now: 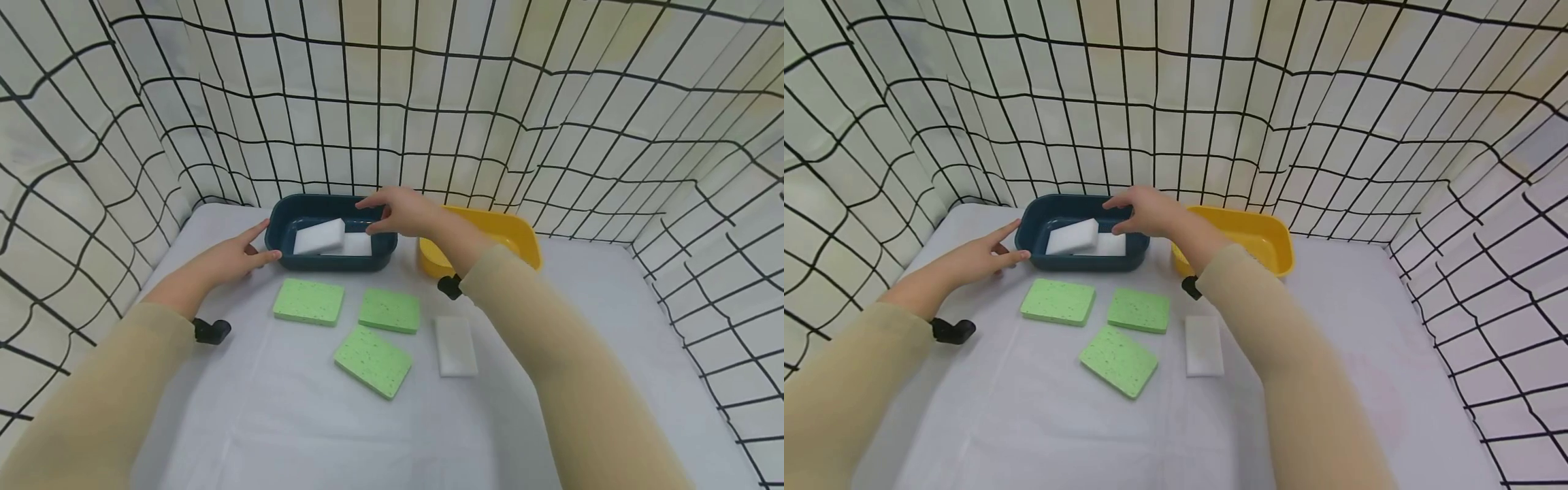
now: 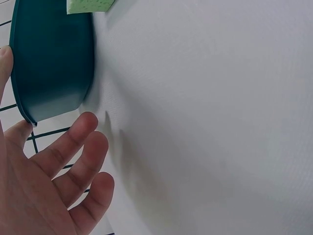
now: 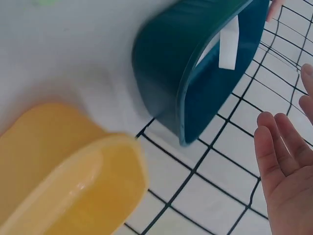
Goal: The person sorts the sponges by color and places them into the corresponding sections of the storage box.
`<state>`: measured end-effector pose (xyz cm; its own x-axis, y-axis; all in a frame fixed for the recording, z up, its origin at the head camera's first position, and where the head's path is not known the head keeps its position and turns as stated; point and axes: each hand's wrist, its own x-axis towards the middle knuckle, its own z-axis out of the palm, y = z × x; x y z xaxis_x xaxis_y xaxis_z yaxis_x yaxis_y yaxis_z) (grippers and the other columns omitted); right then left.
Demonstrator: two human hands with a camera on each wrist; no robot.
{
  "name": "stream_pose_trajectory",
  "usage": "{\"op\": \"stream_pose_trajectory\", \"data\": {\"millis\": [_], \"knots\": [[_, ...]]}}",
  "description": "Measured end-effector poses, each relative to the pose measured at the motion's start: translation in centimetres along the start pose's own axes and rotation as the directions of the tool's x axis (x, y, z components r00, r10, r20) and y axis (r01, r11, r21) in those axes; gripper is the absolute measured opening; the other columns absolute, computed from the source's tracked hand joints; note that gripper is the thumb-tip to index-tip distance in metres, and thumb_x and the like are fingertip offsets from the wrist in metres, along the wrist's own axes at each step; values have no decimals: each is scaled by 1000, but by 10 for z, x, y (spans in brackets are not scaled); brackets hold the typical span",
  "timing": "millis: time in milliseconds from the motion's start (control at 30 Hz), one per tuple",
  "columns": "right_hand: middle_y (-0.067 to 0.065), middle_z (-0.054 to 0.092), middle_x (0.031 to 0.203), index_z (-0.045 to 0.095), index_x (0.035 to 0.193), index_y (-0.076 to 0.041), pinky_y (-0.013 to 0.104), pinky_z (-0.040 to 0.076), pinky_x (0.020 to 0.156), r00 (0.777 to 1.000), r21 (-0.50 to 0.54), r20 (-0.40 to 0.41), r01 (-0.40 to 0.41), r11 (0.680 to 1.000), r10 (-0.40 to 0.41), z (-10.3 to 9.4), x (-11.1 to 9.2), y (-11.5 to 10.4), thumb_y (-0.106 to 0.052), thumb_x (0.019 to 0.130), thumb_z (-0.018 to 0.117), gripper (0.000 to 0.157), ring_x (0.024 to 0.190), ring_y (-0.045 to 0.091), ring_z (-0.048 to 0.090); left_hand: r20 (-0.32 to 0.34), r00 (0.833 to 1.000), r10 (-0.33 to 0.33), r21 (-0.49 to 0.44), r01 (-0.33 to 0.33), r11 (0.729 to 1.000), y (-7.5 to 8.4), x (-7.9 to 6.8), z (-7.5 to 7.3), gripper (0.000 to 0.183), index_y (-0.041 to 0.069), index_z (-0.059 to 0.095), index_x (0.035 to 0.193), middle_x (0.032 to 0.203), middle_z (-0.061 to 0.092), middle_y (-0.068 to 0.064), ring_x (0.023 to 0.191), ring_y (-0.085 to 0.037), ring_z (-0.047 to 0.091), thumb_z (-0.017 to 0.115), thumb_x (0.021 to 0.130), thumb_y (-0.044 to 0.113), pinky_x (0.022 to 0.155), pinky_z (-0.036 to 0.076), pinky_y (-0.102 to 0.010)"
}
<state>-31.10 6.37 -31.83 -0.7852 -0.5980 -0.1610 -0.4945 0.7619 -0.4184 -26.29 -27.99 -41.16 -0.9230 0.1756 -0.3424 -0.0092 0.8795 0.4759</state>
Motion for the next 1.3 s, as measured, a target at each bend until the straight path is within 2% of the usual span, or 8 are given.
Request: {"op": "stream_pose_trajectory", "data": {"millis": [200, 467, 600, 700, 867, 1067, 1200, 1300], "knots": [[-3, 54, 132, 59, 139, -31, 30, 49, 83, 1000, -4, -14, -19, 1000, 18, -3, -33, 19, -37, 90, 75, 52, 104, 17, 55, 5, 1000, -2, 7, 2, 1000, 1, 0, 0, 100, 27, -11, 159, 126, 56, -26, 90, -28, 59, 47, 91, 73, 82, 43, -50], [-1, 58, 127, 60, 137, -32, 30, 51, 87, 1000, 17, -21, -18, 1000, 18, 3, -88, 49, -31, 91, 75, 49, 103, 17, 56, 5, 1000, -13, -3, 13, 1000, 2, 0, -1, 100, 27, -12, 158, 126, 55, -27, 90, -29, 58, 47, 91, 72, 81, 43, -50], [0, 59, 131, 62, 136, -30, 34, 51, 87, 999, -11, -27, -23, 1000, 23, 10, -117, 64, -32, 91, 74, 47, 103, 17, 57, 5, 1000, -14, -5, 14, 1000, 1, 0, -1, 100, 27, -12, 158, 128, 54, -28, 92, -30, 58, 47, 91, 72, 82, 43, -52], [-1, 62, 127, 64, 134, -27, 35, 52, 86, 999, -8, -41, -21, 1000, 21, 18, -139, 76, -34, 88, 77, 49, 100, 17, 58, 3, 1000, -12, -4, 12, 1000, 2, 0, 0, 100, 27, -12, 158, 128, 54, -28, 93, -31, 58, 47, 92, 72, 82, 43, -52], [-2, 65, 117, 64, 134, -27, 38, 52, 86, 997, 61, -25, -77, 995, 78, 31, -170, 94, -33, 84, 80, 53, 100, 22, 58, 4, 1000, -10, 4, 10, 1000, 3, -2, 0, 100, 25, -12, 158, 129, 53, -30, 94, -32, 58, 47, 92, 71, 85, 42, -57], [-1, 65, 114, 63, 135, -30, 43, 52, 88, 994, 104, 6, -113, 988, 113, 36, -187, 104, -33, 84, 80, 54, 103, 25, 58, 0, 1000, -12, 10, 12, 1000, 2, -2, -1, 101, 25, -12, 158, 129, 53, -29, 94, -32, 59, 46, 91, 73, 87, 41, -60], [-2, 64, 120, 63, 135, -31, 42, 52, 89, 995, 94, 45, -96, 991, 92, 36, -189, 104, -32, 85, 80, 52, 105, 26, 58, 3, 1000, -12, 3, 12, 1000, 2, -2, 0, 101, 26, -12, 158, 128, 54, -29, 92, -31, 59, 47, 91, 73, 85, 42, -57], [-1, 63, 125, 63, 135, -30, 41, 52, 88, 993, 69, 93, -76, 995, 70, 39, -186, 104, -25, 87, 79, 51, 106, 26, 58, 4, 1000, -12, 2, 12, 1000, 3, -1, 0, 100, 26, -12, 158, 129, 53, -29, 93, -31, 58, 47, 92, 72, 86, 42, -58]]}}
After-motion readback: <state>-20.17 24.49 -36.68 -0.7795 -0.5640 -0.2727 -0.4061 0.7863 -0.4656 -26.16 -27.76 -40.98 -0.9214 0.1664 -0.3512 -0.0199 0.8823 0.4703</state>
